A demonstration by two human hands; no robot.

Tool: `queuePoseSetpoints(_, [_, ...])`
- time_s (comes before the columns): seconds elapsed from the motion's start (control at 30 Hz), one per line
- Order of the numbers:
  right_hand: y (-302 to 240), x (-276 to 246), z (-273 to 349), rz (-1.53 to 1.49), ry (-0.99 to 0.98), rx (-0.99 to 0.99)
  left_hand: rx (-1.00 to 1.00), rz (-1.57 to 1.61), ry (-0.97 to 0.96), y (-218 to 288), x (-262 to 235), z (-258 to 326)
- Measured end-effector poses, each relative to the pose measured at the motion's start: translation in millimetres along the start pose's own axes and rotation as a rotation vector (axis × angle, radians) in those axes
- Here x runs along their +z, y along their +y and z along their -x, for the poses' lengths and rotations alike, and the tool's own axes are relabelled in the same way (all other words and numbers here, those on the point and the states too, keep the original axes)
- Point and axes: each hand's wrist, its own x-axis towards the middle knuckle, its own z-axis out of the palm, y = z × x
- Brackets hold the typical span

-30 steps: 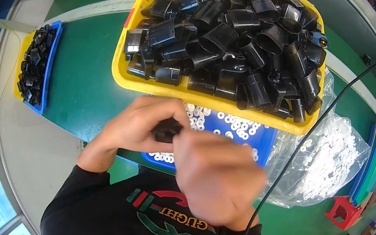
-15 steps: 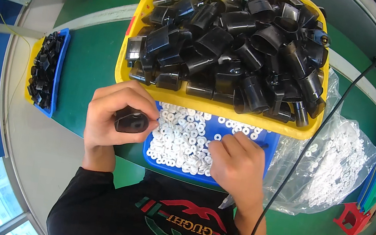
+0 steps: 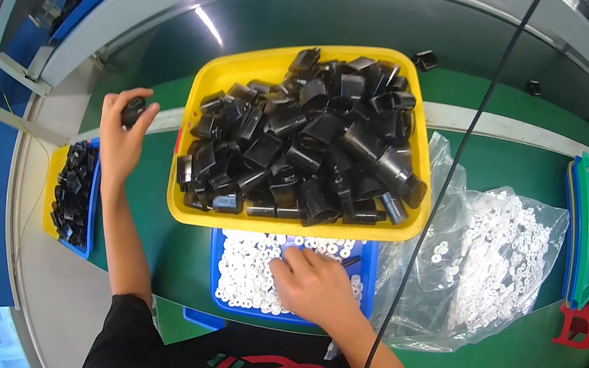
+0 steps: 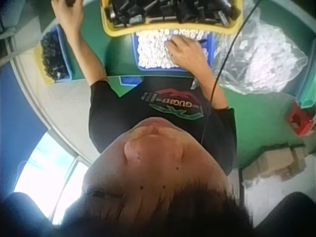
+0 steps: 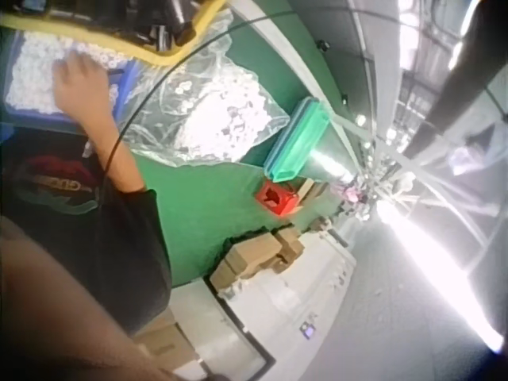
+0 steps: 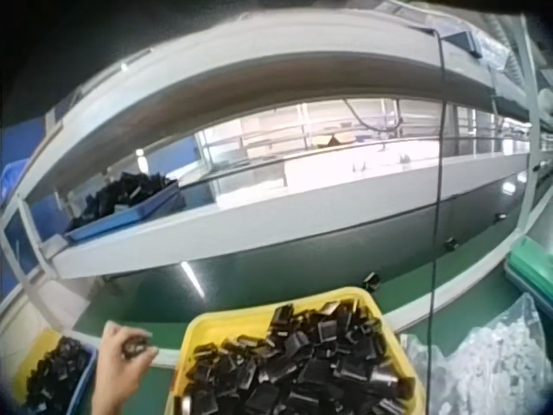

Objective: The person repeatedly picks up black plastic components from a yellow bin and small white washers from a blue tray. They insert the washers into the plastic components by hand and place the assembled units back into the yellow bin. The process is repetitive and performed one unit at a time.

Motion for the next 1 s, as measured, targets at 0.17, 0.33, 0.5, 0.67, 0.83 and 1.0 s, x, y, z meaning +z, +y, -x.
queuePoseSetpoints(0.17, [-0.9,-0.8,0.3,-0.010,0.018,0.035,-0.191,0.151,0.036,-62.2,46.5,-50.9])
queuePoseSetpoints(0.33, [-3.2,-1.5,1.3,0.079,0.010,0.024,-0.196,0.083,-0.066,-96.7,89.0,-68.0])
queuePoseSetpoints(0.5, [-1.1,4.1,1.1,0.098,-0.016,0.011,0.038,0.027,-0.175,-102.4,118.1,-89.5])
queuePoseSetpoints(0.67, [-0.8,3.3,-2.6,0.104,0.014,0.002,0.090,0.026,-0.388,-110.1,139.4,-110.0])
queuePoseSetpoints(0.83, [-3.6,1.8,-6.6,0.091,0.022,0.000,0.208,0.009,-0.288,-102.1,115.8,-106.5])
queuePoseSetpoints(1.0, [-2.6,5.4,-1.8,0.101,-0.028,0.073,0.119,0.064,-0.441,-36.6,72.4,-90.1])
